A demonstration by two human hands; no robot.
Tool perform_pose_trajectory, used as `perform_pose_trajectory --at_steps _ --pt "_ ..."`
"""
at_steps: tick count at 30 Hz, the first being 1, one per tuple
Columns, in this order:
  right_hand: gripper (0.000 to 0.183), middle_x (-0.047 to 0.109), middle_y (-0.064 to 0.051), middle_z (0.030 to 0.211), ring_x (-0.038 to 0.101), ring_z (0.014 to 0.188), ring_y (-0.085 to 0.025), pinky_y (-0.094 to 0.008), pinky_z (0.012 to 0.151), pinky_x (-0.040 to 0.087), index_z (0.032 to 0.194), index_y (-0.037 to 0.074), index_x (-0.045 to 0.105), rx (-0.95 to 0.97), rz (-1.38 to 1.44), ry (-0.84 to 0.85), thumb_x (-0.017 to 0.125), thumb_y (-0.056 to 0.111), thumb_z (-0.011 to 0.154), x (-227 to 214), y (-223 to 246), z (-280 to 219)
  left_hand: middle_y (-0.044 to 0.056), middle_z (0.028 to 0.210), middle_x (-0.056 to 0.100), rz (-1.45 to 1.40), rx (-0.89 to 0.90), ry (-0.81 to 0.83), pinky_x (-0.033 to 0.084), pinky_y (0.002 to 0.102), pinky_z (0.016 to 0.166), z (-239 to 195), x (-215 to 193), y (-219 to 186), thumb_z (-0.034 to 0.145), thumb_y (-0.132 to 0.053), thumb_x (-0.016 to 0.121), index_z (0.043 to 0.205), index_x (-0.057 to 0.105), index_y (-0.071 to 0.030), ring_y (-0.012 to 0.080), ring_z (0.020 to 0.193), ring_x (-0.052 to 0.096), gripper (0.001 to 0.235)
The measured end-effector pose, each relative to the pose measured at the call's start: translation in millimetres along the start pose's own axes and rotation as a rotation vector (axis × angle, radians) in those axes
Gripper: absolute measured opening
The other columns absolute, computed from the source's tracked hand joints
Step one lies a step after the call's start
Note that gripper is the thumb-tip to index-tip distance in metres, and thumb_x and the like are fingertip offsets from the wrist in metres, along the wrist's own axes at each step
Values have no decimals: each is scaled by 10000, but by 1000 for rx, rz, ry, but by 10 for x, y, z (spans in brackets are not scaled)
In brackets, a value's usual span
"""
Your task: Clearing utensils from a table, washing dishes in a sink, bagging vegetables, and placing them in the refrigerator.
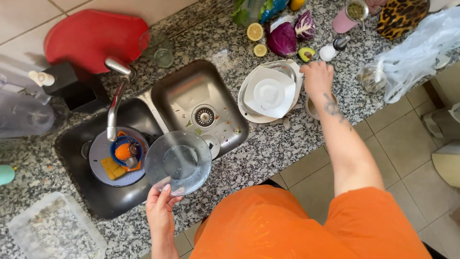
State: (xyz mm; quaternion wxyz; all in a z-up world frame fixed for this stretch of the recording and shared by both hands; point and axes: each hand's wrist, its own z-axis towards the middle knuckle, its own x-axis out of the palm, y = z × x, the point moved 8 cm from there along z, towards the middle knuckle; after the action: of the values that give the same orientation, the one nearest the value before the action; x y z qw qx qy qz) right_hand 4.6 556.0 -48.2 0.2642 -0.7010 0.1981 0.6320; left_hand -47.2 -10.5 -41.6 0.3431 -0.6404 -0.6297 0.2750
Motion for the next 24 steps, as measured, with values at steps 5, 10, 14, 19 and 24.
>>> perform_pose_trajectory --at_steps 5,10,14,19,24 --pt "335 644 -44 751 593 762 -289 -395 728 409 880 183 674 -202 -26 31 512 -88 771 352 -29 251 81 940 591 -21 -2 -36 506 233 561 -84 -107 -2 891 -66 543 1116 591 -20 244 741 661 234" --pt "200 534 18 514 511 535 -143 -337 569 521 622 131 617 -432 -81 -114 804 161 687 316 323 150 119 950 636 -24 -9 -68 514 281 579 -99 -197 51 873 -83 559 1132 592 -17 218 741 615 270" --pt "309 444 29 489 412 489 -100 -253 460 415 572 131 550 -491 -111 -150 815 229 699 285 681 -37 113 994 636 -15 -20 -85 510 275 584 -112 -214 19 879 -78 546 1141 588 -25 233 764 636 270" --pt "365 597 -13 620 559 555 -129 -253 530 506 716 103 622 -347 86 109 656 428 878 165 1285 -176 122 936 640 -45 -16 -85 530 295 597 -54 -240 59 870 -91 565 1146 600 -28 203 710 597 285" --pt "427 641 -76 651 619 563 -244 -384 497 519 767 56 641 -315 221 -6 654 469 873 293 1758 73 98 941 620 -59 -21 -108 531 288 591 -83 -210 -1 866 -86 568 1141 606 -26 191 713 591 283"
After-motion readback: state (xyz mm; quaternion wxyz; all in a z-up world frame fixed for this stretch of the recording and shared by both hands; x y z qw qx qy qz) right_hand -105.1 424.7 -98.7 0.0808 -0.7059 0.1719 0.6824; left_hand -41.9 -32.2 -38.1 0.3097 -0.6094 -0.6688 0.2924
